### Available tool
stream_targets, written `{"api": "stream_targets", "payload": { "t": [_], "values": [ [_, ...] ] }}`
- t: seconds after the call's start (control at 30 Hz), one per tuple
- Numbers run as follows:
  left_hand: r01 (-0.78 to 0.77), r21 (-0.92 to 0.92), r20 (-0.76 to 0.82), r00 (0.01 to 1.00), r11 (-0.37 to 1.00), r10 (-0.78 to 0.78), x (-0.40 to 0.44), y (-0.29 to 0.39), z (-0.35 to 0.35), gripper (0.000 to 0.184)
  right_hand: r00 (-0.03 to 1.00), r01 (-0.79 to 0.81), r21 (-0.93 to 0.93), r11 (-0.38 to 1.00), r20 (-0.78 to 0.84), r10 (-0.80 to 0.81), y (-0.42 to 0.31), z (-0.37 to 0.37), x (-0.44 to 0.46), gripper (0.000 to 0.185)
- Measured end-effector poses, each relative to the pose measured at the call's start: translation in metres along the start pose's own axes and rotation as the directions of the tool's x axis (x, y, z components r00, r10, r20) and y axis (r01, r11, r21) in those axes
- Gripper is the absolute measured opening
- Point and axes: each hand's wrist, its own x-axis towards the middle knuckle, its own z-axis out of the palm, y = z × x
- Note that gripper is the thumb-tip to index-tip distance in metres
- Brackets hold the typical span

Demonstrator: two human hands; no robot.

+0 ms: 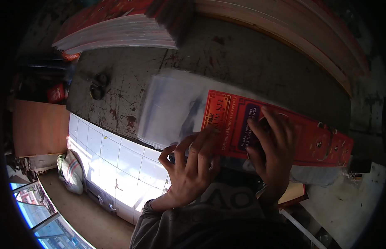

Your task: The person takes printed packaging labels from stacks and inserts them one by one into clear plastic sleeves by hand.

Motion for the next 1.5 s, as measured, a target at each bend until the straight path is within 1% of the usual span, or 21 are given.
{"api": "stream_targets", "payload": {
  "t": [0.07,0.1,0.17,0.2,0.27,0.37,0.5,0.6,0.67,0.7,0.77,0.87,0.9,0.97,1.0,1.07,1.3,1.37,1.4,1.47,1.5],
  "values": [
    [-0.003,-0.079,-0.017,1.000,0.997,0.001,0.006,-0.002,-0.001,0.041,1.000,-0.005,0.008,1.000,0.004,0.005,0.000,0.000,0.000,0.048],
    [-0.002,-0.076,-0.016,1.000,0.997,0.001,0.011,-0.004,-0.002,0.041,1.000,-0.010,0.006,1.000,0.008,0.010,-0.001,-0.001,0.000,0.049],
    [-0.054,-0.226,-0.024,0.998,0.973,0.049,0.021,-0.013,-0.003,0.047,1.000,-0.019,0.005,1.000,0.013,0.019,-0.002,-0.001,0.000,0.049],
    [-0.054,-0.225,-0.023,0.998,0.973,0.050,0.026,-0.016,-0.001,0.047,1.000,-0.017,0.002,1.000,0.010,0.017,-0.002,-0.001,0.000,0.049],
    [-0.168,-0.312,-0.030,0.985,0.935,0.167,0.035,-0.023,0.001,0.047,1.000,-0.016,0.002,1.000,0.005,0.016,-0.002,-0.001,0.000,0.049],
    [-0.173,-0.360,0.002,0.983,0.917,0.186,0.045,-0.026,-0.003,0.048,1.000,-0.022,-0.009,1.000,0.006,0.022,-0.002,-0.001,0.001,0.048],
    [-0.160,-0.378,0.038,0.982,0.912,0.187,0.047,-0.028,-0.006,0.049,1.000,-0.013,0.008,1.000,0.000,0.013,0.000,0.000,0.001,0.046],
    [-0.109,-0.400,0.071,0.986,0.910,0.149,0.050,-0.027,-0.008,0.047,1.000,-0.018,0.015,1.000,-0.002,0.018,-0.002,0.000,0.000,0.046],
    [-0.080,-0.417,0.117,0.983,0.905,0.140,0.052,-0.028,-0.008,0.038,1.000,-0.020,0.014,1.000,-0.008,0.020,-0.002,0.000,0.000,0.046],
    [-0.080,-0.417,0.117,0.983,0.906,0.141,0.053,-0.029,-0.008,0.038,1.000,-0.013,0.014,1.000,-0.012,0.013,-0.001,0.001,-0.001,0.046],
    [-0.093,-0.400,0.175,0.969,0.912,0.175,0.055,-0.030,-0.008,0.043,1.000,-0.007,0.014,1.000,-0.018,0.007,-0.001,0.001,0.000,0.046],
    [-0.132,-0.349,0.204,0.956,0.928,0.213,0.056,-0.030,-0.005,0.049,1.000,-0.005,0.024,1.000,-0.009,0.005,-0.001,-0.001,0.000,0.046],
    [-0.132,-0.349,0.204,0.955,0.928,0.213,0.055,-0.031,-0.005,0.049,1.000,-0.002,0.026,1.000,-0.008,0.003,-0.001,-0.001,0.000,0.046],
    [-0.140,-0.395,0.126,0.971,0.908,0.204,0.054,-0.031,-0.004,0.050,1.000,-0.001,0.029,1.000,-0.007,0.001,-0.001,-0.001,0.000,0.047],
    [-0.141,-0.395,0.127,0.970,0.908,0.205,0.053,-0.031,-0.003,0.050,1.000,-0.002,0.028,1.000,-0.007,0.002,-0.001,-0.001,0.000,0.047],
    [-0.168,-0.383,0.047,0.978,0.908,0.201,0.048,-0.032,0.000,0.054,1.000,-0.003,0.028,1.000,-0.004,0.004,-0.001,-0.001,0.000,0.047],
    [-0.185,-0.346,0.056,0.975,0.920,0.217,0.047,-0.030,-0.002,0.054,1.000,-0.004,0.028,1.000,-0.013,0.005,-0.001,0.000,0.000,0.049],
    [-0.166,-0.340,0.128,0.967,0.926,0.220,0.048,-0.030,-0.003,0.047,1.000,-0.009,0.026,1.000,-0.011,0.009,-0.002,-0.001,0.000,0.049],
    [-0.166,-0.339,0.127,0.967,0.926,0.220,0.048,-0.030,-0.003,0.047,1.000,-0.012,0.027,1.000,-0.007,0.013,-0.002,-0.001,0.000,0.049],
    [-0.180,-0.322,0.059,0.976,0.929,0.210,0.045,-0.030,-0.001,0.047,1.000,-0.017,0.026,1.000,-0.004,0.017,-0.002,-0.001,0.000,0.049],
    [-0.182,-0.323,0.060,0.975,0.929,0.212,0.044,-0.029,-0.001,0.047,1.000,-0.019,0.027,0.999,-0.003,0.019,-0.002,-0.002,0.000,0.049]
  ]
}}
